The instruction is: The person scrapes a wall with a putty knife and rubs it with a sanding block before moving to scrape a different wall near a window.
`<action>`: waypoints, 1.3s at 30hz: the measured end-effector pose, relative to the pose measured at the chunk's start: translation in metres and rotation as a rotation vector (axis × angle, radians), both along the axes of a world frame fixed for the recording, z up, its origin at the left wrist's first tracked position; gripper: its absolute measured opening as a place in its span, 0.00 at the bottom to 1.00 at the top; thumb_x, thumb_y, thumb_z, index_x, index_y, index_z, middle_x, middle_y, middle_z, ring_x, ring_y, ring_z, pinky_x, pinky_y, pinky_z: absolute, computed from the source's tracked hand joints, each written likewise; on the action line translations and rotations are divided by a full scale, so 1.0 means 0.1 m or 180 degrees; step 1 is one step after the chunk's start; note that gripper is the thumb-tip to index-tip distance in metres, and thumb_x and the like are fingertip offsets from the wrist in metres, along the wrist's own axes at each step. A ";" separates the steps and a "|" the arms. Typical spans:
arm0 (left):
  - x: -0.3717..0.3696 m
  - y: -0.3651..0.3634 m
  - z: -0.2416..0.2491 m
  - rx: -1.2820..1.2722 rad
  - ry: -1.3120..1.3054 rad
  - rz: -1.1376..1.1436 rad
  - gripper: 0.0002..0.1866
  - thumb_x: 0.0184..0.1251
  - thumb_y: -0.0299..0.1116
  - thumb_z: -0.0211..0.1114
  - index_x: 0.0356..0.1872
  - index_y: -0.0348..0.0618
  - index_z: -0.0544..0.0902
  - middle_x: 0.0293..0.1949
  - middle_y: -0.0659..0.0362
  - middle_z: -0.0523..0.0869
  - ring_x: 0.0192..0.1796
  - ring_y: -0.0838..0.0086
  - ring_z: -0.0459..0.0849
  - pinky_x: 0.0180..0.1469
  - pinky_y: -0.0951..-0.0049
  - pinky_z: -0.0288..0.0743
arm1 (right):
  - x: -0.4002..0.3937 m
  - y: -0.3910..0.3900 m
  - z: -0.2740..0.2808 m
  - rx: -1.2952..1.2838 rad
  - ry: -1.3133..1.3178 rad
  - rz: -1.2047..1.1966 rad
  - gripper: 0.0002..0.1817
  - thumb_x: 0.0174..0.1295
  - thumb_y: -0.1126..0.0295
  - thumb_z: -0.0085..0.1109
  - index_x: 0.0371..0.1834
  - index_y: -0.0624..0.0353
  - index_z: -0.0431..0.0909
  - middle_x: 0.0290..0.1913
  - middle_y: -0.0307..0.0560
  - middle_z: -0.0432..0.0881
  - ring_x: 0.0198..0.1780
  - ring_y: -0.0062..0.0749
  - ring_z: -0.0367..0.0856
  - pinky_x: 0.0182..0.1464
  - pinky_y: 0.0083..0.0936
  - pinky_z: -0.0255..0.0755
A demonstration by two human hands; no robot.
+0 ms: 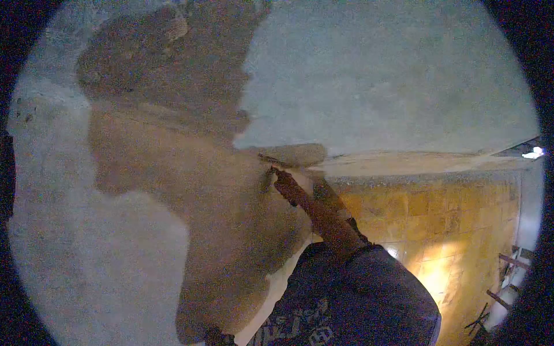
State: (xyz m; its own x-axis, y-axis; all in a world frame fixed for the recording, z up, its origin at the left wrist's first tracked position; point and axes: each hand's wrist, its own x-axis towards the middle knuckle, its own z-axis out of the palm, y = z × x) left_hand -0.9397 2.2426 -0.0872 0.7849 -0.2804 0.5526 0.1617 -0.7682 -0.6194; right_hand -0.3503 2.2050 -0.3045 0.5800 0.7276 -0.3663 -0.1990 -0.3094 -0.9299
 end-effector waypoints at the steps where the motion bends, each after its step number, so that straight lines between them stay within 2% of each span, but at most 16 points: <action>1: -0.02 0.02 0.01 0.0003 0.0017 -0.0004 0.26 0.78 0.50 0.36 0.66 0.43 0.57 0.56 0.56 0.74 0.42 0.65 0.78 0.41 0.64 0.73 | 0.01 0.03 -0.09 -0.0024 -0.0053 0.0090 0.36 0.60 0.72 0.51 0.74 0.54 0.55 0.20 0.48 0.76 0.16 0.32 0.72 0.21 0.32 0.73; 5: -0.05 -0.06 -0.04 -0.0049 0.0029 0.0029 0.26 0.78 0.50 0.35 0.67 0.43 0.56 0.57 0.56 0.74 0.43 0.65 0.78 0.42 0.64 0.73 | -0.06 -0.18 0.01 -0.0125 0.0647 0.0401 0.21 0.69 0.59 0.54 0.60 0.60 0.72 0.32 0.41 0.78 0.20 0.25 0.74 0.26 0.28 0.75; 8: -0.11 -0.20 0.00 -0.0050 0.0064 0.0103 0.27 0.78 0.49 0.35 0.68 0.43 0.55 0.59 0.56 0.73 0.43 0.64 0.78 0.43 0.63 0.74 | -0.32 -0.29 -1.07 0.0763 0.1527 0.0200 0.31 0.70 0.55 0.53 0.72 0.54 0.60 0.27 0.37 0.75 0.20 0.23 0.72 0.25 0.26 0.73; 11: -0.16 -0.27 0.03 -0.0037 0.0108 0.0151 0.27 0.78 0.49 0.34 0.69 0.43 0.54 0.60 0.56 0.73 0.44 0.64 0.79 0.43 0.63 0.74 | -0.28 -0.39 -0.89 0.0933 0.1771 0.0417 0.34 0.67 0.59 0.54 0.75 0.48 0.55 0.38 0.38 0.75 0.22 0.24 0.74 0.23 0.26 0.74; 17: -0.17 -0.27 0.06 -0.0039 0.0173 0.0147 0.29 0.79 0.49 0.34 0.71 0.43 0.53 0.62 0.55 0.73 0.46 0.64 0.79 0.45 0.62 0.74 | -0.22 -0.35 -0.21 0.0786 0.1164 -0.0021 0.28 0.70 0.58 0.48 0.73 0.48 0.60 0.27 0.33 0.72 0.19 0.20 0.69 0.21 0.22 0.70; 20: -0.13 -0.24 0.11 -0.0025 0.0196 0.0107 0.29 0.79 0.49 0.33 0.72 0.43 0.52 0.63 0.55 0.73 0.47 0.64 0.79 0.45 0.62 0.75 | -0.20 -0.10 -0.71 -0.0014 0.0797 0.0003 0.24 0.71 0.59 0.46 0.69 0.49 0.66 0.21 0.33 0.70 0.18 0.20 0.69 0.19 0.22 0.69; 23: -0.12 -0.18 0.01 -0.0089 0.0229 0.0059 0.30 0.79 0.49 0.33 0.74 0.43 0.51 0.64 0.55 0.73 0.47 0.63 0.79 0.46 0.61 0.75 | -0.18 -0.12 -0.91 0.0817 -0.0235 -0.0264 0.20 0.71 0.60 0.45 0.63 0.50 0.71 0.22 0.37 0.72 0.16 0.23 0.69 0.19 0.25 0.68; 26: 0.07 -0.15 0.22 -0.0088 0.0309 0.0028 0.30 0.79 0.49 0.33 0.75 0.43 0.50 0.65 0.55 0.72 0.48 0.63 0.80 0.47 0.61 0.75 | -0.17 -0.21 -0.14 0.0151 -0.0423 -0.0083 0.18 0.71 0.61 0.45 0.59 0.51 0.74 0.22 0.40 0.74 0.14 0.24 0.68 0.18 0.26 0.68; 28: 0.80 -0.27 0.57 0.0604 0.0297 0.0117 0.31 0.79 0.50 0.31 0.75 0.43 0.50 0.68 0.57 0.70 0.49 0.63 0.79 0.49 0.59 0.75 | -0.11 -0.08 -0.40 -0.0017 -0.0911 -0.0047 0.18 0.71 0.61 0.45 0.61 0.50 0.73 0.21 0.42 0.75 0.13 0.25 0.67 0.18 0.27 0.68; 29: 0.64 -0.25 0.47 0.0584 0.0281 0.0117 0.31 0.79 0.50 0.31 0.75 0.43 0.50 0.68 0.57 0.70 0.49 0.63 0.79 0.49 0.59 0.75 | -0.06 -0.06 -0.52 -0.0120 -0.1164 -0.0017 0.19 0.71 0.61 0.45 0.62 0.49 0.73 0.21 0.42 0.75 0.13 0.26 0.67 0.18 0.27 0.68; 31: -0.68 -0.24 -0.04 -0.1930 0.1347 0.0239 0.33 0.78 0.53 0.32 0.76 0.45 0.47 0.65 0.55 0.73 0.46 0.61 0.79 0.51 0.55 0.74 | 0.02 -0.23 -0.06 0.0079 -0.0284 -0.0049 0.20 0.72 0.59 0.45 0.61 0.55 0.72 0.19 0.44 0.72 0.14 0.24 0.64 0.18 0.26 0.66; 32: -0.12 -0.22 0.26 -0.1935 0.1371 0.0233 0.33 0.78 0.53 0.32 0.76 0.45 0.47 0.65 0.55 0.73 0.46 0.61 0.79 0.51 0.55 0.74 | 0.01 -0.29 0.10 0.0187 0.0175 -0.0084 0.21 0.73 0.58 0.45 0.61 0.58 0.72 0.18 0.44 0.70 0.14 0.23 0.63 0.18 0.26 0.64; 34: 1.32 -0.27 0.94 -0.1835 0.1207 -0.1525 0.36 0.75 0.59 0.34 0.74 0.45 0.53 0.67 0.55 0.71 0.45 0.59 0.79 0.50 0.53 0.73 | -0.23 -0.55 -0.93 0.0598 -0.0130 -0.0219 0.21 0.73 0.58 0.45 0.62 0.60 0.71 0.18 0.45 0.71 0.13 0.24 0.63 0.17 0.27 0.64; 35: 1.32 -0.28 0.95 -0.1831 0.1214 -0.1538 0.36 0.75 0.59 0.34 0.74 0.45 0.53 0.67 0.55 0.71 0.45 0.59 0.79 0.50 0.53 0.73 | -0.29 0.06 -1.19 0.1028 -0.0435 -0.0349 0.22 0.72 0.58 0.46 0.62 0.61 0.70 0.18 0.45 0.72 0.12 0.25 0.64 0.17 0.28 0.64; 38: 1.32 -0.35 0.94 -0.1679 0.1035 -0.1231 0.33 0.74 0.57 0.37 0.69 0.44 0.57 0.61 0.55 0.72 0.42 0.61 0.79 0.47 0.56 0.75 | -0.04 -0.01 -0.70 0.0580 0.1100 -0.0545 0.19 0.71 0.60 0.47 0.60 0.55 0.74 0.19 0.35 0.71 0.14 0.19 0.63 0.14 0.23 0.61; 39: 1.31 -0.38 0.96 -0.1634 0.0990 -0.1116 0.31 0.74 0.57 0.38 0.67 0.44 0.59 0.59 0.55 0.73 0.41 0.61 0.79 0.46 0.56 0.75 | -0.02 -0.07 -0.56 0.0675 0.1003 -0.0510 0.19 0.71 0.59 0.47 0.59 0.56 0.74 0.18 0.37 0.71 0.13 0.19 0.63 0.15 0.23 0.63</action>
